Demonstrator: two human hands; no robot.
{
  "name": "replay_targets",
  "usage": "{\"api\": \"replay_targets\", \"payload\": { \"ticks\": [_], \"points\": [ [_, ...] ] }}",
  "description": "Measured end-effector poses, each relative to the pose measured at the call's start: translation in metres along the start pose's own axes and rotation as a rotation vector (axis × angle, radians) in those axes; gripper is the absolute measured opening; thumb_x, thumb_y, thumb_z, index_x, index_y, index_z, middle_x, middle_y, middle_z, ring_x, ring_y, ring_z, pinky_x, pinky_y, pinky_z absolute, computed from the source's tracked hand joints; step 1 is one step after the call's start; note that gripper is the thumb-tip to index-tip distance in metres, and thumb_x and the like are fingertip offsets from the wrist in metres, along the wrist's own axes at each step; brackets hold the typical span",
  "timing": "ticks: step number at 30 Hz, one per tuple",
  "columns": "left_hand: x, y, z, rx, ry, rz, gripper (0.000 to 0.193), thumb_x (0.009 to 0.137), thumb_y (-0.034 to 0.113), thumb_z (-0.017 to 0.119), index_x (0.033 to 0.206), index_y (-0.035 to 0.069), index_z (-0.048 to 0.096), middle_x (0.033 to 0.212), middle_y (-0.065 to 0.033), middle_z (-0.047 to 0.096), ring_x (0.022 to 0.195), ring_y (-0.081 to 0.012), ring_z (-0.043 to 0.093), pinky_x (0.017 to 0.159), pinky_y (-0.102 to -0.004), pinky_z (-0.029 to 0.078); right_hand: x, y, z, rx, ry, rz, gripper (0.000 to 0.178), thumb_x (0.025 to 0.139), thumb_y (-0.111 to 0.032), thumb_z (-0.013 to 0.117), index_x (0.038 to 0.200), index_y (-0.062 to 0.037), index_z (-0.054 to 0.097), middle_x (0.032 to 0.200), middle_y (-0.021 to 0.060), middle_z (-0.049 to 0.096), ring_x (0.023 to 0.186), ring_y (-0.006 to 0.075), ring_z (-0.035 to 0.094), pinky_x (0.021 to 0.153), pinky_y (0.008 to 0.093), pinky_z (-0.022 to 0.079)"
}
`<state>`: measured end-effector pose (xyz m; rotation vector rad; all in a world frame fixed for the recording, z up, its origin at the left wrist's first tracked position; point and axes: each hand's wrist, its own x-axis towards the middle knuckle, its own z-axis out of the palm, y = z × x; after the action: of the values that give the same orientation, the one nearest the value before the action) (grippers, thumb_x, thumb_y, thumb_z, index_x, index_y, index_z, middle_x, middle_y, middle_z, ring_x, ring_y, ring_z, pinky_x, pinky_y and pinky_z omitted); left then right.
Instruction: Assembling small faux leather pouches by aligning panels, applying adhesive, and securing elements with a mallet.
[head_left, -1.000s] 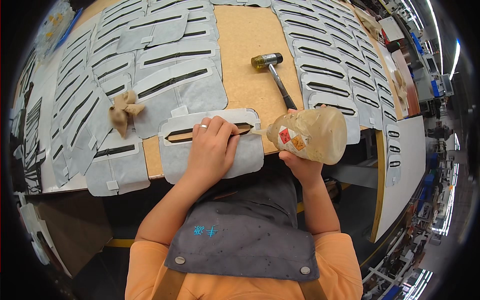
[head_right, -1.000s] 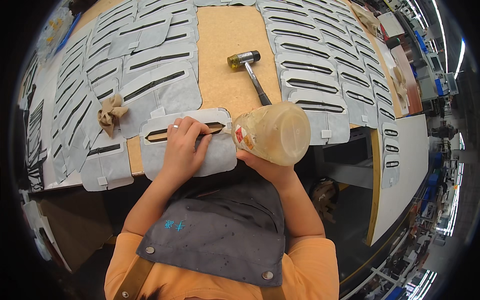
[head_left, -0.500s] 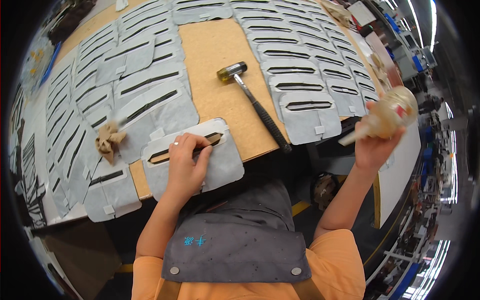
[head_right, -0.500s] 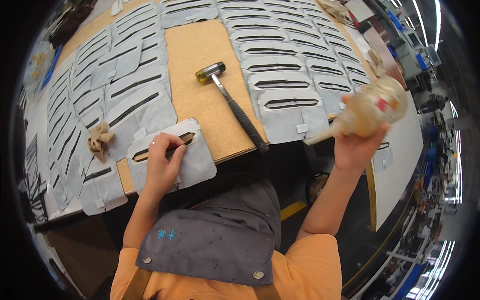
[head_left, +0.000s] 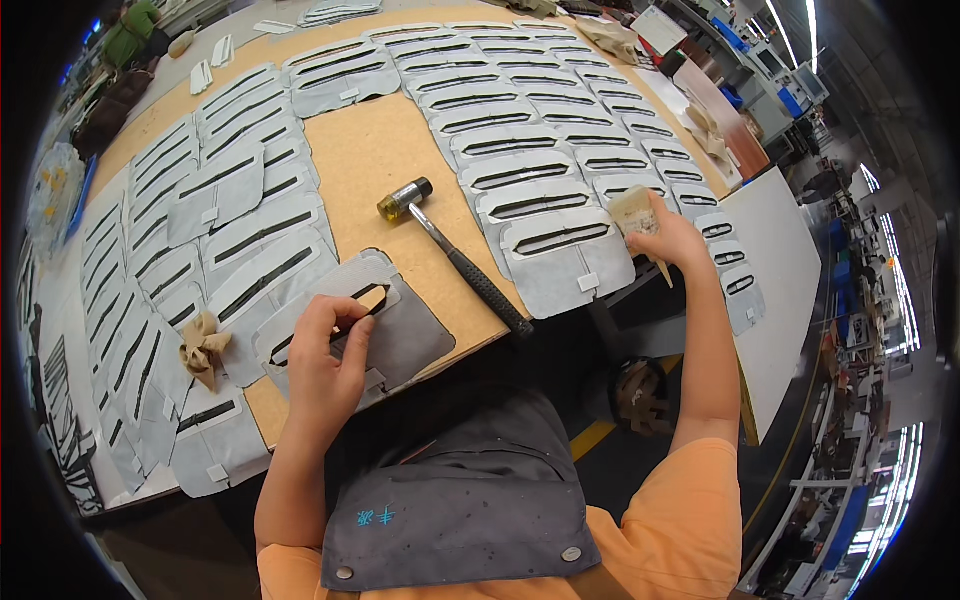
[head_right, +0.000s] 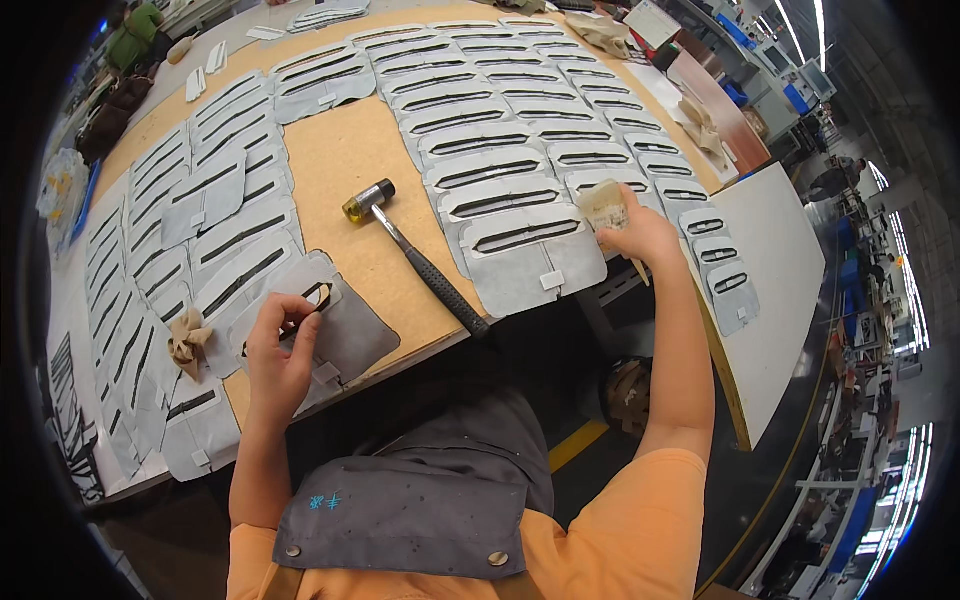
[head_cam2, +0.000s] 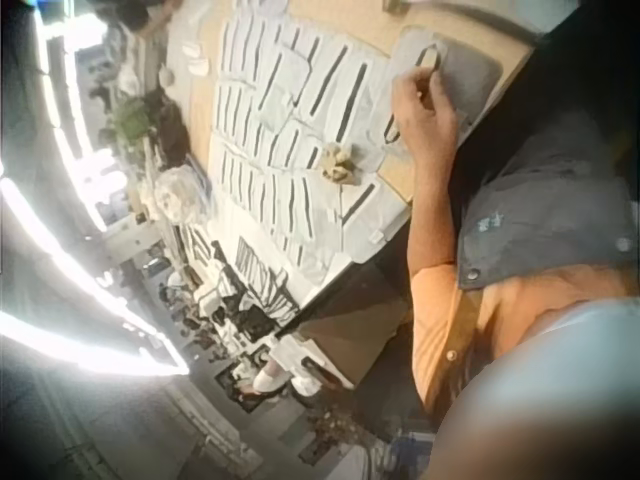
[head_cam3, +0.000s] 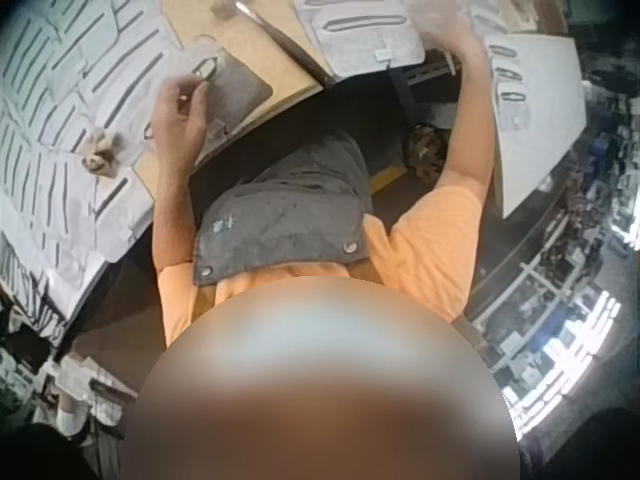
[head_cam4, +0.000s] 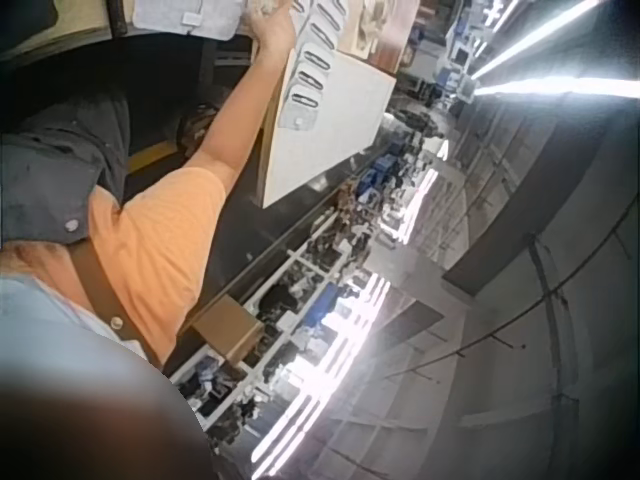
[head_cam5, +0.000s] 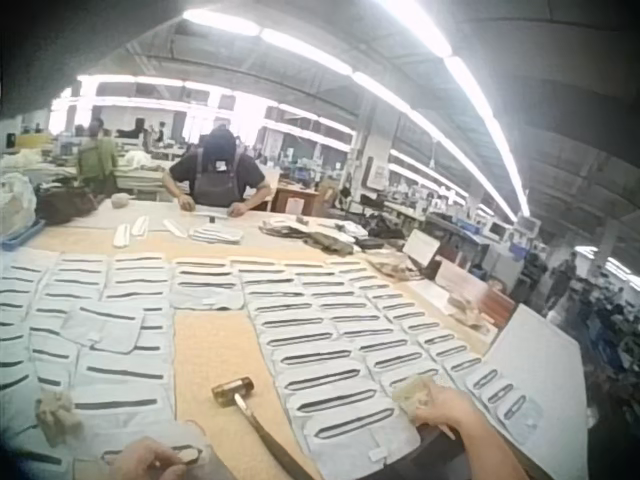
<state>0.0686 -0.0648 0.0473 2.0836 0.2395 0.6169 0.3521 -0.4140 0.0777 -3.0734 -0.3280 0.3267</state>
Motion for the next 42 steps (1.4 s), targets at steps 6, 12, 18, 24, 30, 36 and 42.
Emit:
{"api": "replay_targets", "payload": {
  "ticks": [6,12,18,24,30,36,42],
  "points": [
    [0.01,-0.003,0.003,-0.003,-0.003,0.017,0.009,0.083,0.0,0.062,0.09,0.0,0.056,0.083,-0.0101,0.057,0.077,-0.0235,0.056,0.072,-0.0318,0.046,0.02,0.01,-0.003,0.04,-0.171,0.056,0.095,0.072,-0.05,0.071,0.145,-0.0069,0.028,0.095,0.013,0.07,0.076,0.0247,0.069,0.072,0.0364,0.053],
    [0.029,-0.009,0.009,0.01,0.026,0.055,0.009,0.082,0.001,0.063,0.088,0.001,0.056,0.083,-0.0105,0.057,0.076,-0.0262,0.057,0.071,-0.0343,0.045,-0.005,-0.068,0.002,-0.104,0.535,-0.483,0.067,0.083,-0.035,0.07,0.136,-0.0034,0.045,0.115,0.0189,0.062,0.104,0.0318,0.06,0.089,0.0389,0.047],
    [0.043,-0.012,0.01,0.124,0.093,0.259,0.011,0.081,0.001,0.064,0.088,0.005,0.057,0.082,-0.0076,0.059,0.077,-0.0242,0.057,0.073,-0.0343,0.039,-0.072,-0.221,0.009,0.802,-0.396,-0.815,0.05,0.088,-0.012,0.066,0.133,-0.0014,0.048,0.106,0.0111,0.065,0.096,0.0141,0.061,0.087,0.0283,0.047],
    [0.041,-0.047,0.0,0.181,0.372,0.295,0.026,0.079,0.0,0.064,0.103,0.007,0.058,0.104,-0.011,0.057,0.096,-0.0291,0.053,0.084,-0.0395,0.038,-0.021,-0.282,0.004,0.989,-0.154,-0.9,0.031,0.092,0.001,0.049,0.123,-0.0004,0.056,0.101,0.0036,0.064,0.091,0.0078,0.055,0.082,0.0229,0.045],
    [0.033,-0.044,0.013,0.154,0.195,0.242,0.027,0.078,0.002,0.065,0.103,0.007,0.058,0.103,-0.0099,0.057,0.097,-0.029,0.053,0.085,-0.0396,0.038,0.114,-0.343,-0.003,1.375,-0.03,-0.777,0.04,0.089,0.004,0.046,0.128,-0.0034,0.053,0.109,0.0045,0.062,0.095,0.0105,0.054,0.084,0.0233,0.043],
    [0.028,-0.049,0.017,0.135,0.107,0.175,0.02,0.08,0.007,0.065,0.099,0.009,0.059,0.1,-0.0081,0.057,0.095,-0.0275,0.052,0.083,-0.0393,0.038,0.236,-0.351,0.051,1.206,0.028,-0.448,0.049,0.075,0.0,0.053,0.124,-0.0018,0.055,0.104,0.0072,0.063,0.09,0.0153,0.057,0.078,0.0271,0.044],
    [0.03,-0.049,0.017,0.086,0.026,0.078,0.018,0.082,0.008,0.063,0.1,0.009,0.06,0.101,-0.0083,0.057,0.096,-0.0278,0.052,0.083,-0.0395,0.038,0.27,-0.353,0.07,0.649,0.445,-0.337,0.056,0.078,-0.007,0.056,0.132,-0.0006,0.045,0.109,0.023,0.062,0.103,0.0368,0.06,0.092,0.0426,0.046]
  ]
}}
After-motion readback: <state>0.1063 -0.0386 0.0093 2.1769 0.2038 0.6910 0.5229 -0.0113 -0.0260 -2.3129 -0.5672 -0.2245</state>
